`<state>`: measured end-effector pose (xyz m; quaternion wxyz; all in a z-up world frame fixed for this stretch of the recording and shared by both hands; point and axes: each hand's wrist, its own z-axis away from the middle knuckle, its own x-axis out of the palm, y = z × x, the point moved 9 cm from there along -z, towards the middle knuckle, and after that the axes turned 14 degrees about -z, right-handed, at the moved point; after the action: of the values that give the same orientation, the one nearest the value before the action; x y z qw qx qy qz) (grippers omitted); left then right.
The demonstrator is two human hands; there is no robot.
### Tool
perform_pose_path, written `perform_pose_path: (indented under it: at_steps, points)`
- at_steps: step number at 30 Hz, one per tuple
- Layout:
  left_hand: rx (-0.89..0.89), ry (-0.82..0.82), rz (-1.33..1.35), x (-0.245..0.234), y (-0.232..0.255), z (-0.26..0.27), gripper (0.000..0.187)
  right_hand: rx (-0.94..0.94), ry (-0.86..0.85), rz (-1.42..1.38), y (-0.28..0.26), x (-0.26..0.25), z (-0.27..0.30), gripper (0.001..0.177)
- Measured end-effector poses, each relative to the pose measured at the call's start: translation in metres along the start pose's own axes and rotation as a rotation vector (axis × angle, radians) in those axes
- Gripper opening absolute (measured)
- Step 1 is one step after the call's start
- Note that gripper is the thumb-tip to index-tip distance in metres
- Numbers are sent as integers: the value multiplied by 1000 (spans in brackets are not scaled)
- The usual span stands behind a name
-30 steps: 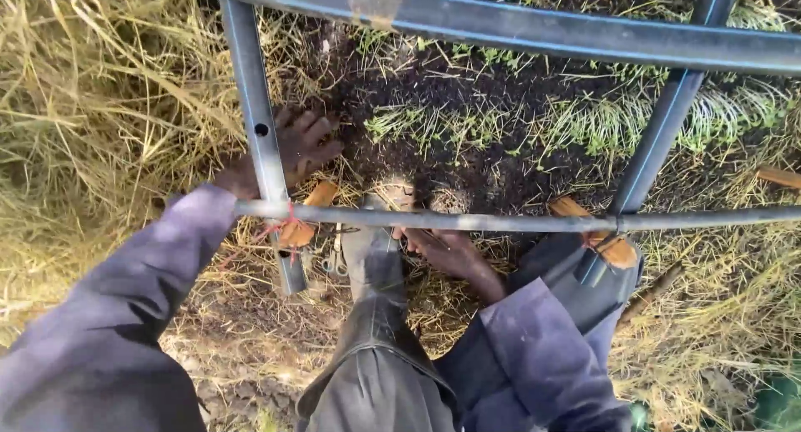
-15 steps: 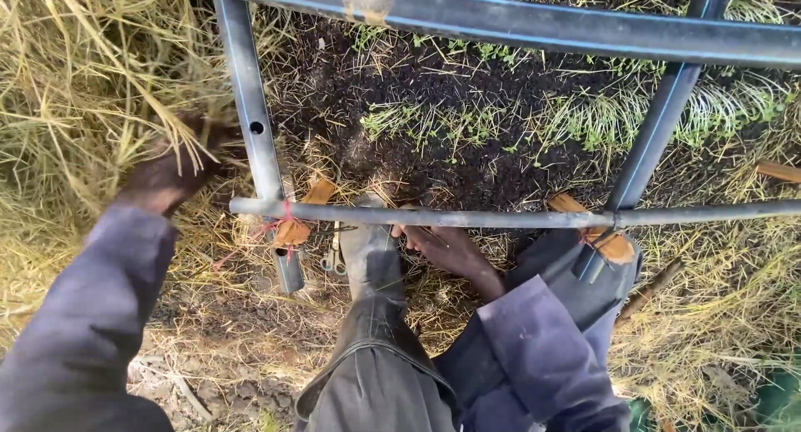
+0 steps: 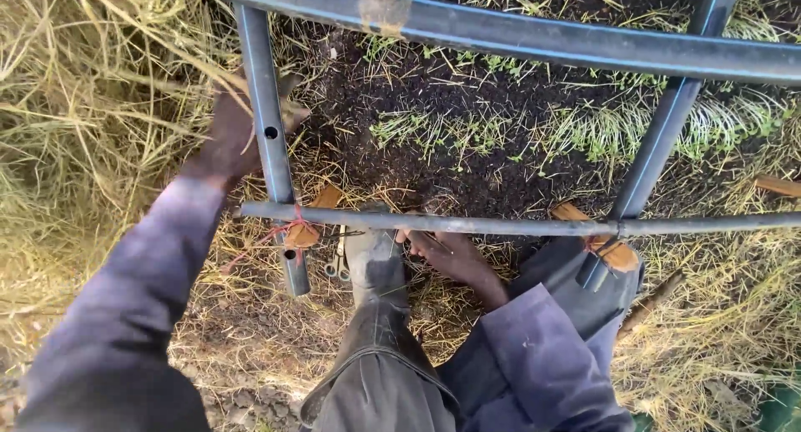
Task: Assembling a trellis structure by securing plastic pipes together with wire and cutting the wire with scissors.
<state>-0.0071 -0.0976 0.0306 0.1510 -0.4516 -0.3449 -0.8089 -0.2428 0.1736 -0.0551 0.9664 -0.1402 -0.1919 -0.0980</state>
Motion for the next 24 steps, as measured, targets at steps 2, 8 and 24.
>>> perform_pose_path:
  at_steps: [2,8,24]
  points:
    - [4,247,-1511,54,15,-21,70,-77,-4,255,-20,9,13,47]
    - [1043,197,-2380,45,-9,-66,68,-34,83,378,-32,2,20,56]
    - [1011,99,-2116,52,0,-46,20,-428,-29,618,-75,30,59,60]
